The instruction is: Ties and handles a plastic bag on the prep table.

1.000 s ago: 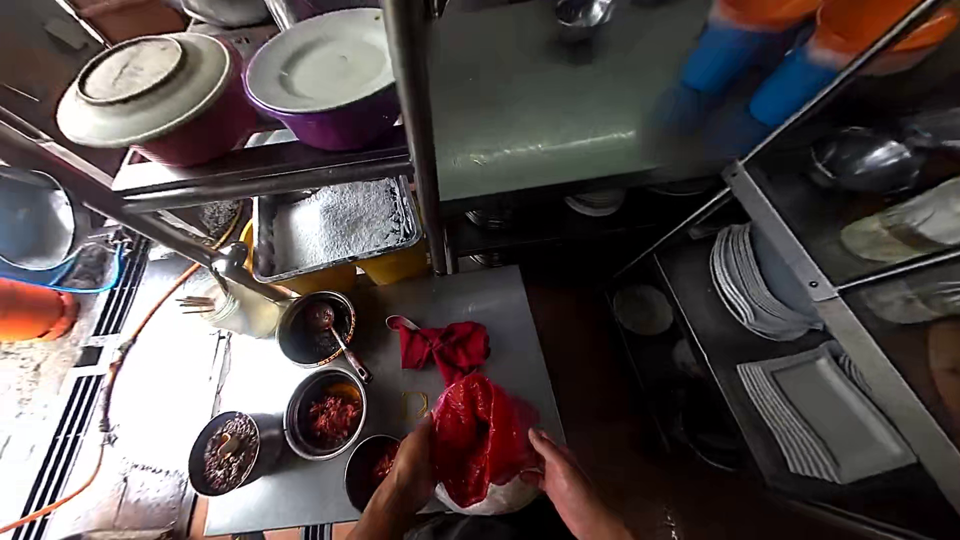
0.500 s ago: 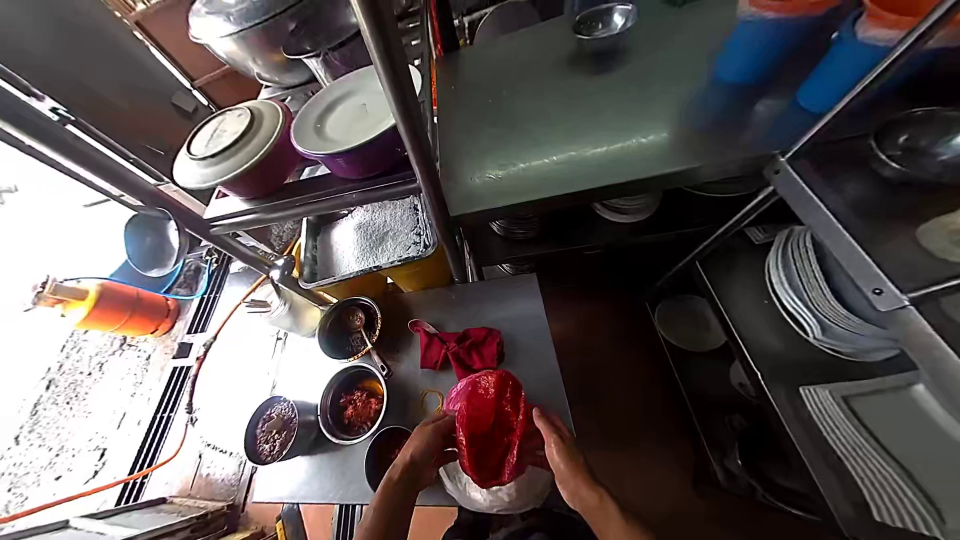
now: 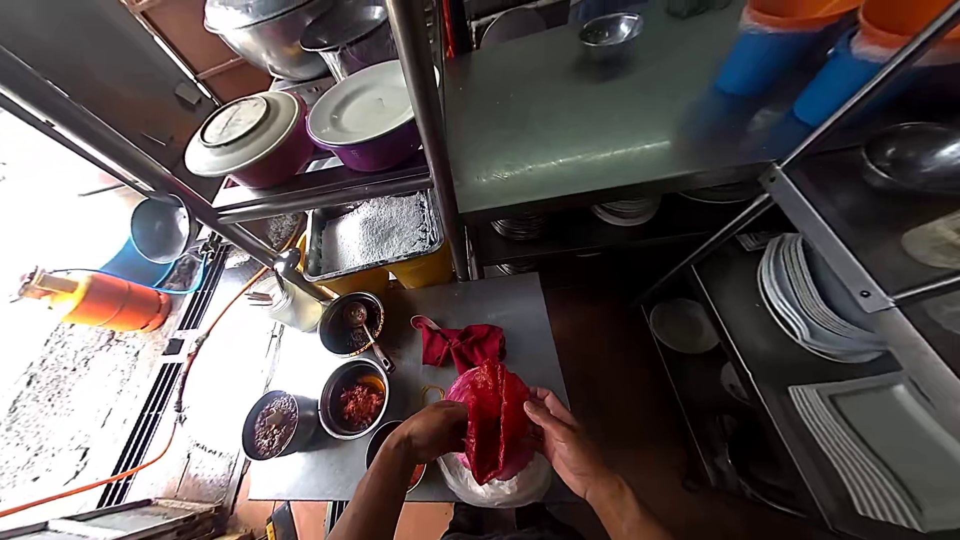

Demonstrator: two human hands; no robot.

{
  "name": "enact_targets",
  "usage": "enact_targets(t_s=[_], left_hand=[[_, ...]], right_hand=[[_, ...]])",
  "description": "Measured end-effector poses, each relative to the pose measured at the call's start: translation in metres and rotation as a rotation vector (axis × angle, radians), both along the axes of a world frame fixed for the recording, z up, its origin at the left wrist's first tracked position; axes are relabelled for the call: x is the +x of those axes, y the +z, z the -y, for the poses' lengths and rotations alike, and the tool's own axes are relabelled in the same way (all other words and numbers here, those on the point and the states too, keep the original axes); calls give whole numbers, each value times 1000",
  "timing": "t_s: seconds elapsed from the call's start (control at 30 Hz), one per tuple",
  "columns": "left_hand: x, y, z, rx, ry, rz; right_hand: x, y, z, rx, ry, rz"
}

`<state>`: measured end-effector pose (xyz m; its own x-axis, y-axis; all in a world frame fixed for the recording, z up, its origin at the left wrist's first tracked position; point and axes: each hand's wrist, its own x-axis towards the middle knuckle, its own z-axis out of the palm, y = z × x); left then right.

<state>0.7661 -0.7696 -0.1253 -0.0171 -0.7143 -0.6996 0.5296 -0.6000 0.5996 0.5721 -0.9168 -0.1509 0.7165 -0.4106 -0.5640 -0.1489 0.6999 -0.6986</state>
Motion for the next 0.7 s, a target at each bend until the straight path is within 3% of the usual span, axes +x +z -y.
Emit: enact_targets(t_s=[0.1, 0.33, 0.53, 0.7], left_hand=[[-8, 1, 11, 56, -72, 48], [-17, 3, 20, 73, 26, 158], [-22, 12, 15, -117, 398, 88], [-13, 23, 16, -64, 631, -109]], right_hand=[[4, 1, -4, 7, 50, -2], [14, 1, -8, 104, 8, 47], [19, -2, -6, 181, -40, 157], [15, -4, -2, 59, -34, 158]])
